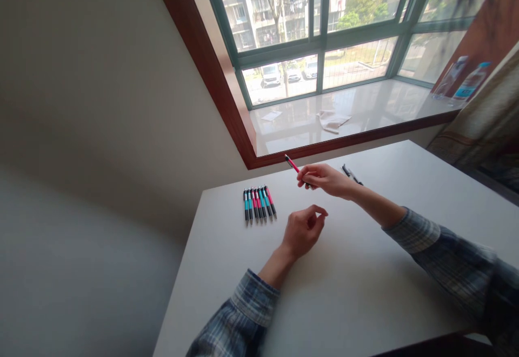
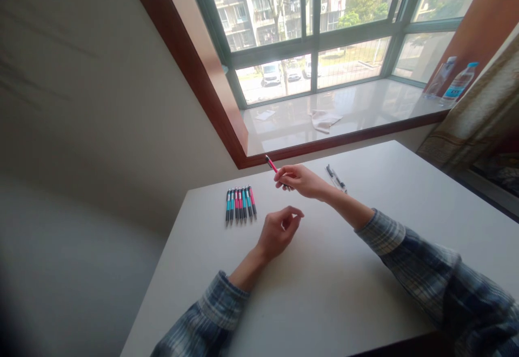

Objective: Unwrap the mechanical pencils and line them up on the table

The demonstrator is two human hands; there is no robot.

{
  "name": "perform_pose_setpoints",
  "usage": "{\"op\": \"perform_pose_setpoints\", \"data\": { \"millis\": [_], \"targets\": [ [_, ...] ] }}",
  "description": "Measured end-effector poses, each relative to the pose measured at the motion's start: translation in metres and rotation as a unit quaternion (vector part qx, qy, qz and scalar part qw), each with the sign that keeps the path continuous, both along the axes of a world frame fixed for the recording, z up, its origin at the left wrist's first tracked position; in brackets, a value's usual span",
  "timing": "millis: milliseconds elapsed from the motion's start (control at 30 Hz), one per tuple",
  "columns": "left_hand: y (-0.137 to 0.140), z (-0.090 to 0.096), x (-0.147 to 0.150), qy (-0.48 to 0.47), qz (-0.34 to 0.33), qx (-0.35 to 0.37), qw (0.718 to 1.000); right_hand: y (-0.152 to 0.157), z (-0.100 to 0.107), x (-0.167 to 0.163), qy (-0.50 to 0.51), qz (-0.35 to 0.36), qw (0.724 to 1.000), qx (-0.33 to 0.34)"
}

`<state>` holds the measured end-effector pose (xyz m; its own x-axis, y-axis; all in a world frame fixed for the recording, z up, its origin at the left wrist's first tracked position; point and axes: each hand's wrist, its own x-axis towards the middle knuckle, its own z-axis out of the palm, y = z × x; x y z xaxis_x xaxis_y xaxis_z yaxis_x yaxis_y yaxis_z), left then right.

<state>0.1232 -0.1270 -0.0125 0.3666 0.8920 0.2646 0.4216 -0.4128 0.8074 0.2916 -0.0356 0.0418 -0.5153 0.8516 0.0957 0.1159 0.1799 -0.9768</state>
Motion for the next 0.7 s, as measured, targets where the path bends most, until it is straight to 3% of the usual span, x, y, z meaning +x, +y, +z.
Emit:
{"op": "perform_pose_setpoints", "data": {
  "millis": [67, 167, 433, 700],
  "targets": [
    [-0.001, 0.004, 0.004, 0.035, -0.046, 0.005, 0.998, 0.0, -0.001, 0.0, -0.049, -0.051, 0.997, 0.038],
    [-0.004, 0.013, 0.011, 0.084, -0.105, 0.018, 0.991, 0.0, -0.001, -0.001, -0.105, -0.088, 0.99, 0.037],
    [-0.03, 0.028, 0.03, 0.108, -0.18, 0.053, 0.976, -0.006, -0.013, -0.034, -0.151, -0.072, 0.986, 0.004],
    [-0.051, 0.03, 0.034, 0.154, -0.229, 0.031, 0.961, -0.016, -0.014, -0.082, -0.196, -0.083, 0.976, 0.035]
  ]
}}
